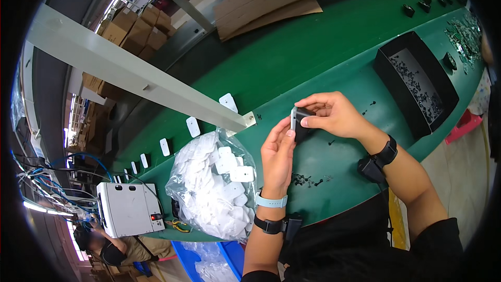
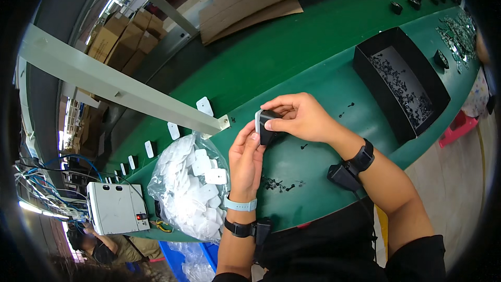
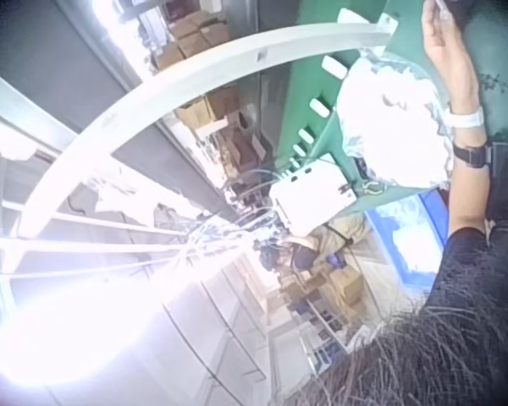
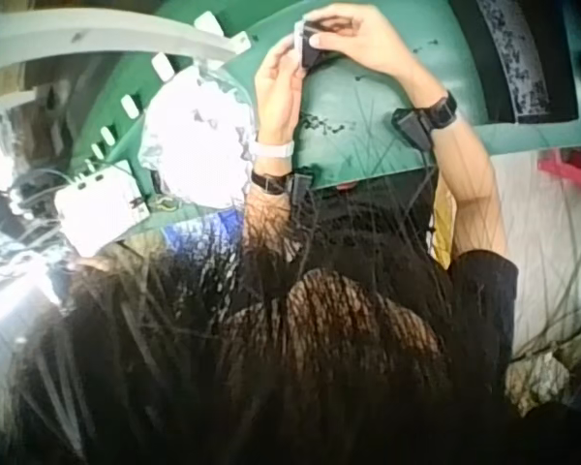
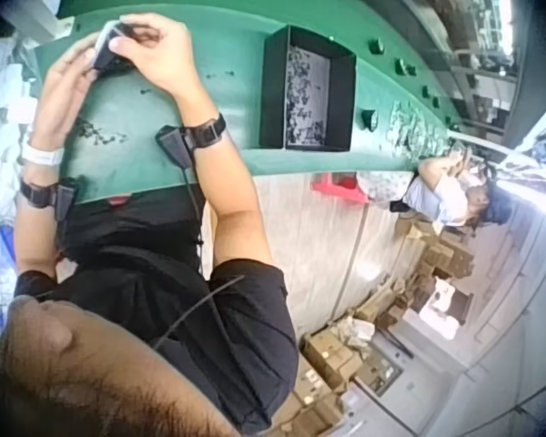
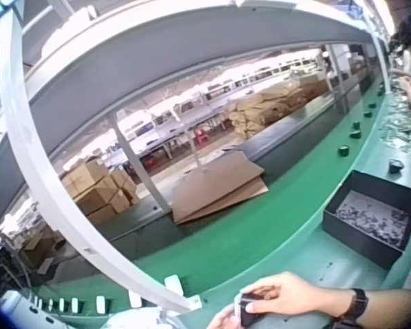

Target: The person repeatedly picks up white plastic housings and green circuit boards from a green workbench, inserts the boards into the housings, and places the assembled units on the table. The process is repeated for multiple units throughout the clip.

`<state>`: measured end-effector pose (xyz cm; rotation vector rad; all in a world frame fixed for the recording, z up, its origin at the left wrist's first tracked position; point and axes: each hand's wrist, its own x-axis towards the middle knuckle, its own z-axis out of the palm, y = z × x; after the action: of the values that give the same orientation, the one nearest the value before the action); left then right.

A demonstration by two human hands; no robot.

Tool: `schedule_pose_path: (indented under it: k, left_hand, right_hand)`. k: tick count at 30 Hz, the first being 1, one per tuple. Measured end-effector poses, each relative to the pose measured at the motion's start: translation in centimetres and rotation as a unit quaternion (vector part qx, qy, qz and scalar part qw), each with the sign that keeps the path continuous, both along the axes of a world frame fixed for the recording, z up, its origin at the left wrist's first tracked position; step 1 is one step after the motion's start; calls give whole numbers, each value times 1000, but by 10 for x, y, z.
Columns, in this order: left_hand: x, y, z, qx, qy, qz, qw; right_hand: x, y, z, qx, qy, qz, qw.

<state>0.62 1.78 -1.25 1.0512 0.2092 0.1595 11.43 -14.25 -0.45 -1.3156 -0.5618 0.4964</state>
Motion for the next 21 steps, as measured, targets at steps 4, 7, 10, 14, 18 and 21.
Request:
schedule_pose_path:
  k: [4, 7, 10, 14, 18, 21]
  left_hand:
    - [-1, -1, 1, 47, 11, -2, 999]
    - [-2, -1, 0, 69, 11, -8, 998]
    - [-2, 2, -2, 72, 9, -16, 997]
    - [-2, 2, 0, 64, 13, -22, 998]
    - [-2, 3, -2, 79, -1, -33, 996]
    - [-2, 5, -4, 95, 0, -32, 995]
  right_hand:
    - [0, 0, -1, 5, -6, 1, 1000]
    - [0, -2, 1, -6, -16, 0, 1000]
    - [2, -2, 0, -13, -19, 13, 1000]
    - [1, -5, -1, 4, -4, 28, 1000]
    - [1, -8, -3, -1, -13, 33, 999]
    - [1, -6, -5, -4, -8, 38, 999]
